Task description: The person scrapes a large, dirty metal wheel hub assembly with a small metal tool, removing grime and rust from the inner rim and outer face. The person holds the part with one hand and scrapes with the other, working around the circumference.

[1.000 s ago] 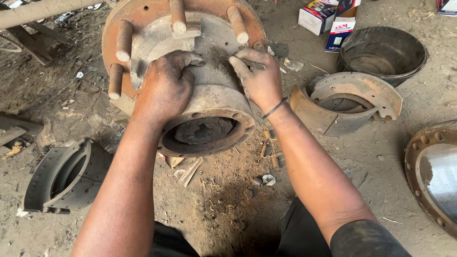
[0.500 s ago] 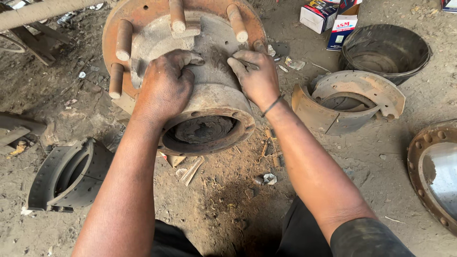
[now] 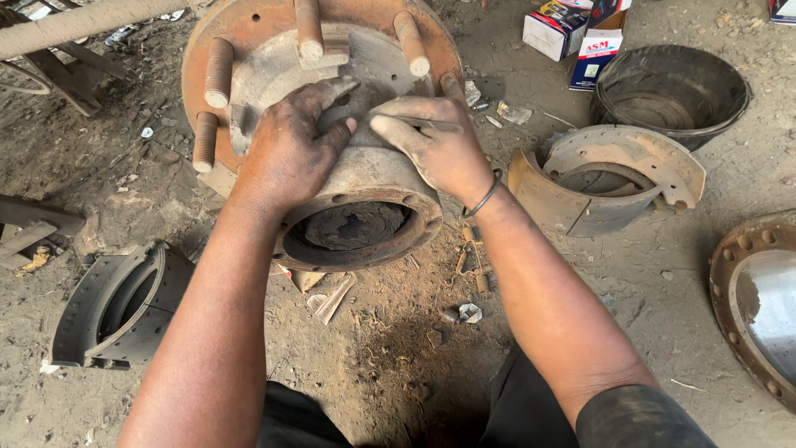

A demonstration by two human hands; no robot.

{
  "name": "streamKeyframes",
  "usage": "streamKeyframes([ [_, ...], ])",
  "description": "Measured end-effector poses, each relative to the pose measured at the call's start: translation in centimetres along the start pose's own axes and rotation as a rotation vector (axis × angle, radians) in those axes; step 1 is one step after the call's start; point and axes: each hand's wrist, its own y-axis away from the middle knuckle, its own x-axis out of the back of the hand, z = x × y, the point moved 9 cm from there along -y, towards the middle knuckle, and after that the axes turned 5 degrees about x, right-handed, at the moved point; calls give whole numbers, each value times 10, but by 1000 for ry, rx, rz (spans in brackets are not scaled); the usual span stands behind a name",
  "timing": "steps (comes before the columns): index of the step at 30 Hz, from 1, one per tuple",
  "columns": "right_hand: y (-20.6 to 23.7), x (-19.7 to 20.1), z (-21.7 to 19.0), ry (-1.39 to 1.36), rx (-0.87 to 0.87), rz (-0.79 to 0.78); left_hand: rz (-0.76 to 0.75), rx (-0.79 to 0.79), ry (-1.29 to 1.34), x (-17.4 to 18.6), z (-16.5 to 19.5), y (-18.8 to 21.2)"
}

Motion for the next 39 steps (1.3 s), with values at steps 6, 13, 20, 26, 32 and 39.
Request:
streamKeyframes([
  [6,3,-3,-3,-154,-121,-14,-66,89,89,-4,-7,-3],
  [13,5,27,-2,-589,-168,118,-10,66,100,1,-6,-4],
  [20,18,57,-56,141,43,118,-32,69,91,-2,-9,-4],
  [26,13,47,-75,46,121,42,-12,8,101,-1,-7,-3],
  [32,19,52,-58,-112,31,32,-28,182,39,-6,-23,-6],
  [39,10,26,-71,145,169,67,0,156,10,-5,-22,-7],
])
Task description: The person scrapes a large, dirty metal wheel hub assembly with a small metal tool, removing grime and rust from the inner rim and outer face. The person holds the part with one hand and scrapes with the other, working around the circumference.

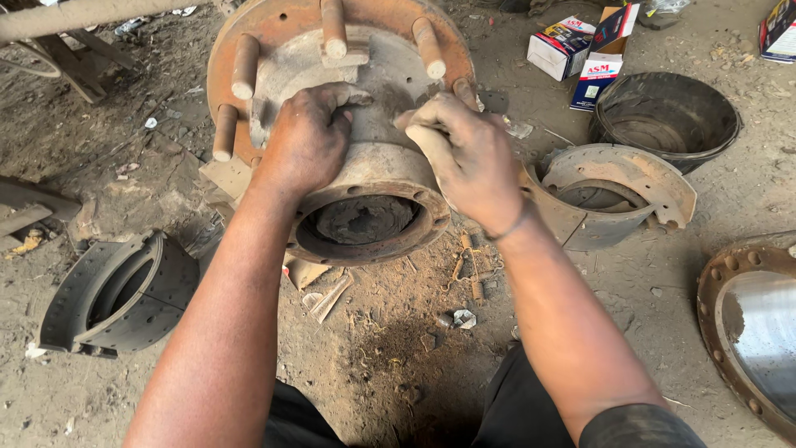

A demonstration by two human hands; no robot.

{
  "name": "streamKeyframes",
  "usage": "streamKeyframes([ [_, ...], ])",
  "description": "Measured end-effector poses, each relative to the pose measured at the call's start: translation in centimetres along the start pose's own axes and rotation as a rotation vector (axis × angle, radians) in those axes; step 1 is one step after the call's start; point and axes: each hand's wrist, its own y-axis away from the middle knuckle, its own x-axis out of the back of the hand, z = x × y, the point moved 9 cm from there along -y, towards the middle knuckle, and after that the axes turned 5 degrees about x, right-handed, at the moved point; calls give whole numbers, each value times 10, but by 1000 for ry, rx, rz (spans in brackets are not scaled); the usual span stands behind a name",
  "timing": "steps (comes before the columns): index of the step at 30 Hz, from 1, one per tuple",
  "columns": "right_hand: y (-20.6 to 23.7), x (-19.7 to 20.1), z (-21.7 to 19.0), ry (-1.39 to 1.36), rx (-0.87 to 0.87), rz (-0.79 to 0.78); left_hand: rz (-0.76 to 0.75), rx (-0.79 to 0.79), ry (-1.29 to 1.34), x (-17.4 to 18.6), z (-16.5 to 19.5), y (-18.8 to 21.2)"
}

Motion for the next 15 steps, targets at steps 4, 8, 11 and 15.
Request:
streamKeyframes([
  [4,0,2,-9,-12,36,-19,20,-96,43,2,8,2],
  [8,-2,1,-8,49,33,-31,34,-123,60,3,11,4],
  [11,-4,-3,2,-11,-9,-34,2,-48,48,0,6,2],
  [15,3,6,13,-87,15,-43,14,-17,51,0,4,2],
])
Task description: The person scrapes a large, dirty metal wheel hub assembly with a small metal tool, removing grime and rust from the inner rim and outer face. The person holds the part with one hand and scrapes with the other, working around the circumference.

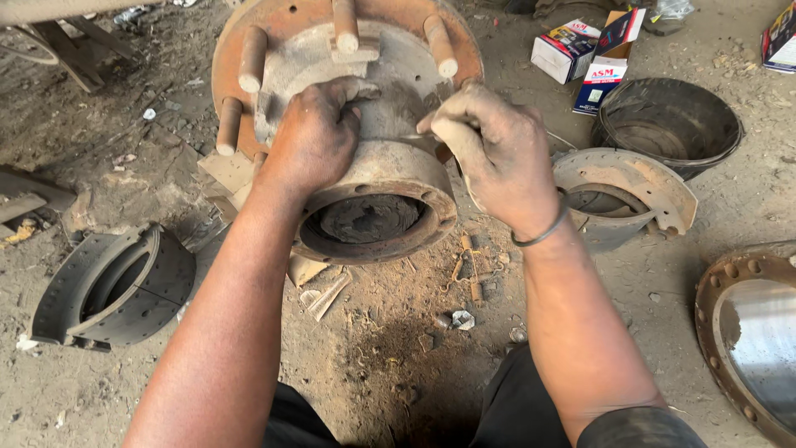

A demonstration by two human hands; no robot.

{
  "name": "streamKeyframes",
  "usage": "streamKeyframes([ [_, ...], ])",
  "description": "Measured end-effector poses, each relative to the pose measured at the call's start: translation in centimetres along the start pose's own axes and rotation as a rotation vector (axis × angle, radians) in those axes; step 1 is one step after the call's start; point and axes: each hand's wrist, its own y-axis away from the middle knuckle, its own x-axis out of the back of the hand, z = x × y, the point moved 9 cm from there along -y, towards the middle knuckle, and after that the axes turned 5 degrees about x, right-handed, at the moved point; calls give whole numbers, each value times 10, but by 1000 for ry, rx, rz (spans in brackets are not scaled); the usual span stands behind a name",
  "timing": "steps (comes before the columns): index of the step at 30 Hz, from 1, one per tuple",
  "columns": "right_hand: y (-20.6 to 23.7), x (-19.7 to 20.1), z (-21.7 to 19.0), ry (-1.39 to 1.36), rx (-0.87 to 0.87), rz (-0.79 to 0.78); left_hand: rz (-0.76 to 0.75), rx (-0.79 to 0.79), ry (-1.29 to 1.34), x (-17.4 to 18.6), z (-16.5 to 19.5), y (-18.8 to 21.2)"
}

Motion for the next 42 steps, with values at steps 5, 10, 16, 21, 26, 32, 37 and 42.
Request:
streamKeyframes([
  [5,9,10,33,-48,-164,94,-8,-35,-25,0,2,0],
  [10,5,-16,0,121,97,-26,23,-95,-36,3,5,1],
  [16,0,-10,-9,40,-3,-31,-36,49,-14,-4,-8,-2],
  [21,-5,-14,-15,206,123,-20,-7,-3,-2,-2,-3,-1],
  [26,-2,-11,-1,84,43,-27,61,-82,-19,3,4,1],
  [32,2,-9,16,142,5,45,67,-66,-28,2,4,1],
  [37,4,-16,28,171,23,10,-1,127,-78,-6,-13,-3],
  [42,6,-13,44,-45,-45,62,84,-50,-94,3,1,-1],
])
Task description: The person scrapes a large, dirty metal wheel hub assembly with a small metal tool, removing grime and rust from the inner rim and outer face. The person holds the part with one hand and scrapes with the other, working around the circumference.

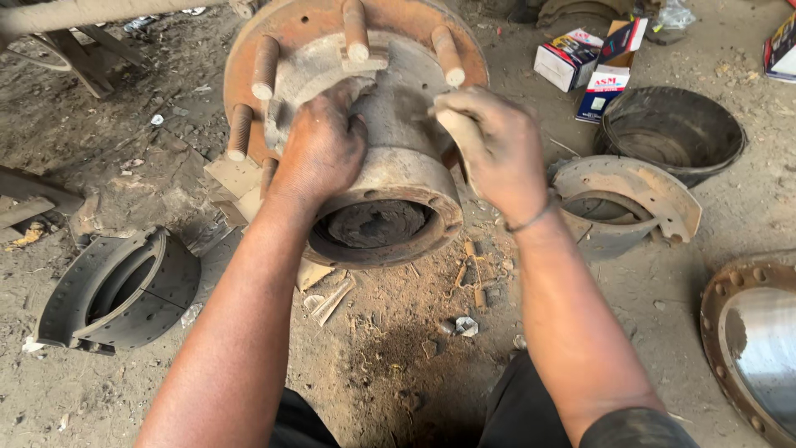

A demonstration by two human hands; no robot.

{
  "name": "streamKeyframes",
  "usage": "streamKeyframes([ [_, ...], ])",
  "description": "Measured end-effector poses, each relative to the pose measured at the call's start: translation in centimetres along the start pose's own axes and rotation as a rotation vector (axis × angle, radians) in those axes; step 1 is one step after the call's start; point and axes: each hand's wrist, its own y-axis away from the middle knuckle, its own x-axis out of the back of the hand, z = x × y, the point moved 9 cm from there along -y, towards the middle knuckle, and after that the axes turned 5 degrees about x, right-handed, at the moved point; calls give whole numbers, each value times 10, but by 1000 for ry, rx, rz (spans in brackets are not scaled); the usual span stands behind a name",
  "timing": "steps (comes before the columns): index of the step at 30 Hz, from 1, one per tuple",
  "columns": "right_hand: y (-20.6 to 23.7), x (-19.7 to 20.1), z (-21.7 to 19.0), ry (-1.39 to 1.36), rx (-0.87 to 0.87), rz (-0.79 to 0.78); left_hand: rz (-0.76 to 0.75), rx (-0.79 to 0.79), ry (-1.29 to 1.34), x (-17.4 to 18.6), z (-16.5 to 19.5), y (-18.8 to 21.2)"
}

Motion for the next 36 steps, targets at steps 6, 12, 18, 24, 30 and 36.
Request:
streamKeyframes([
  [6,-1,-4,4,248,45,-65,-12,22,-12,-2,-1,0],
  [12,-6,-10,-16,371,145,-126,-23,7,14,-2,0,1],
  [18,-11,-2,-48,329,301,-70,-30,46,-1,-4,-5,0],
  [24,-17,2,-41,274,184,-60,-76,94,23,-11,-12,-2],
  [30,-17,-7,-56,381,302,-85,-51,18,-88,-11,-9,-1],
  [36,-14,4,-49,265,190,-122,-51,71,7,-8,-9,-2],
])
